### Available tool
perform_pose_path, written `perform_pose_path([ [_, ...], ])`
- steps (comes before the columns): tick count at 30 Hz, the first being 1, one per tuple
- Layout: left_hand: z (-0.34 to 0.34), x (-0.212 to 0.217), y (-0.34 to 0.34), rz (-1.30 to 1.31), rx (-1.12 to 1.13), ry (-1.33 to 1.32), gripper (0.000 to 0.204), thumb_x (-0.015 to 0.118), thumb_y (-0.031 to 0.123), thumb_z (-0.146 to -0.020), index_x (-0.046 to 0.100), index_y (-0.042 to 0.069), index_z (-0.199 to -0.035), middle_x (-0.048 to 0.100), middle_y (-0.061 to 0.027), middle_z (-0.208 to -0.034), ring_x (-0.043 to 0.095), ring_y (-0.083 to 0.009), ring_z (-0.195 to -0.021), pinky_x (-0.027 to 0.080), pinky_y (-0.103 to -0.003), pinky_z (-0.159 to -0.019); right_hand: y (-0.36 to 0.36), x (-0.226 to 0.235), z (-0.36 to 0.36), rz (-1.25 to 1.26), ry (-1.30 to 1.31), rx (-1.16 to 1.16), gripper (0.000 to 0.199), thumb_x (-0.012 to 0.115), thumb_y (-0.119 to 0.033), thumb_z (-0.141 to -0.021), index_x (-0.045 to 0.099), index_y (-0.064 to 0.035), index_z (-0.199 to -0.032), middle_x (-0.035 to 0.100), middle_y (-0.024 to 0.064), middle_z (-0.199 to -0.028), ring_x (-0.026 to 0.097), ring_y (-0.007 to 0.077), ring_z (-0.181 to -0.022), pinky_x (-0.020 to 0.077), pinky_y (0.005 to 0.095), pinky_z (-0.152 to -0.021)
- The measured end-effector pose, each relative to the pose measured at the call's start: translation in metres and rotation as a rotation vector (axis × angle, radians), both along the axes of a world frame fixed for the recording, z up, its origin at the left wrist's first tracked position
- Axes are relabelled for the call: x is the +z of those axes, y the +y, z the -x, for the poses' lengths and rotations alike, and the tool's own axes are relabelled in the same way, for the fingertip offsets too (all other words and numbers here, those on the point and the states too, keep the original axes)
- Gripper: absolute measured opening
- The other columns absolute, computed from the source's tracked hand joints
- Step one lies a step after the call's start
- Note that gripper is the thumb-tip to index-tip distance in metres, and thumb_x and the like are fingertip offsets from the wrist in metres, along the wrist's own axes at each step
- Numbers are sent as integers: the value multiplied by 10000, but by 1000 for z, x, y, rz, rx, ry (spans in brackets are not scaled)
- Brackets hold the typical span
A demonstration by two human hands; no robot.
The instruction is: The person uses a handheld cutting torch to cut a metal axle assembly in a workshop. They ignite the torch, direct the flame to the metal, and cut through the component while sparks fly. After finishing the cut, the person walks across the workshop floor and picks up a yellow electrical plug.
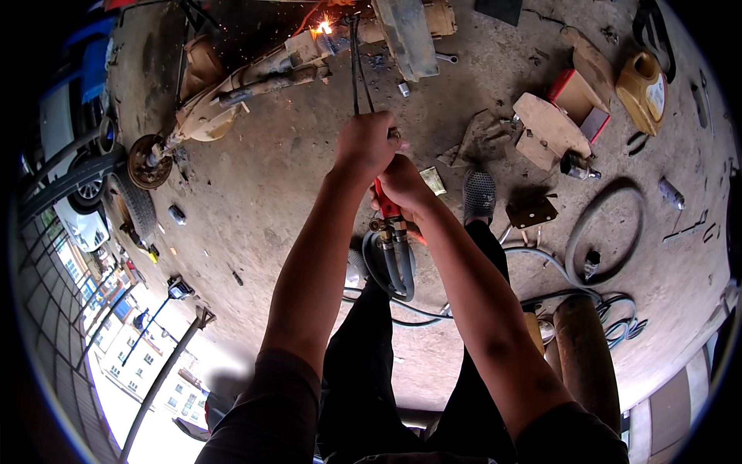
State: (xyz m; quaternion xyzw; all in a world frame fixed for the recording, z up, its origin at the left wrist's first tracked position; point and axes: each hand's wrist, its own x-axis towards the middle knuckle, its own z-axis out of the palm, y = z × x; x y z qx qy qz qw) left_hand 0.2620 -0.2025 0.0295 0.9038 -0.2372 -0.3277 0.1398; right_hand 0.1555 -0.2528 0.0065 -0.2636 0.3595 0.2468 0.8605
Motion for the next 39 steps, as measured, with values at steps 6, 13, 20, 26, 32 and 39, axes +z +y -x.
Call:
perform_pose_path([
  [6,0,-2,1,12,-1,5,396,890,216,-685,722,33,-993,731,-183,-956,714,-360,-898,560,-417,-792,4,-5,1,-2,-22,-43,247,540,-274,-1018,535,-38,-942,534,64,-694,546,155,-521,467,325,-440],
  [13,-1,-6,1,18,-24,-36,375,884,217,-690,725,34,-976,731,-179,-935,713,-361,-878,557,-418,-781,0,-2,-1,-14,-4,-15,208,520,-241,-1029,540,-50,-952,557,66,-714,535,151,-537,463,321,-464],
  [20,4,1,-2,-10,0,3,371,883,213,-692,719,27,-967,727,-183,-930,710,-365,-882,555,-419,-777,3,-5,4,-33,-1,-29,212,533,-242,-1023,551,-53,-928,554,58,-690,541,153,-527,469,321,-471],
  [26,4,-4,4,42,-11,-8,374,888,195,-684,714,16,-962,725,-188,-934,710,-364,-883,553,-415,-773,7,-6,6,-5,-33,-50,205,541,-240,-1020,542,-52,-937,563,55,-728,542,148,-548,470,315,-473],
  [32,4,-6,7,39,-8,-7,371,890,179,-678,716,21,-964,729,-181,-934,714,-355,-882,555,-410,-770,11,-11,4,-12,-23,-42,192,537,-228,-1022,541,-49,-952,564,54,-739,534,141,-564,463,315,-467],
  [39,1,-7,7,29,-27,-36,365,882,194,-683,719,30,-965,728,-180,-932,712,-360,-878,554,-421,-769,11,-7,-1,-7,-32,-53,207,531,-238,-1027,541,-51,-939,563,54,-736,534,137,-567,457,311,-464],
])
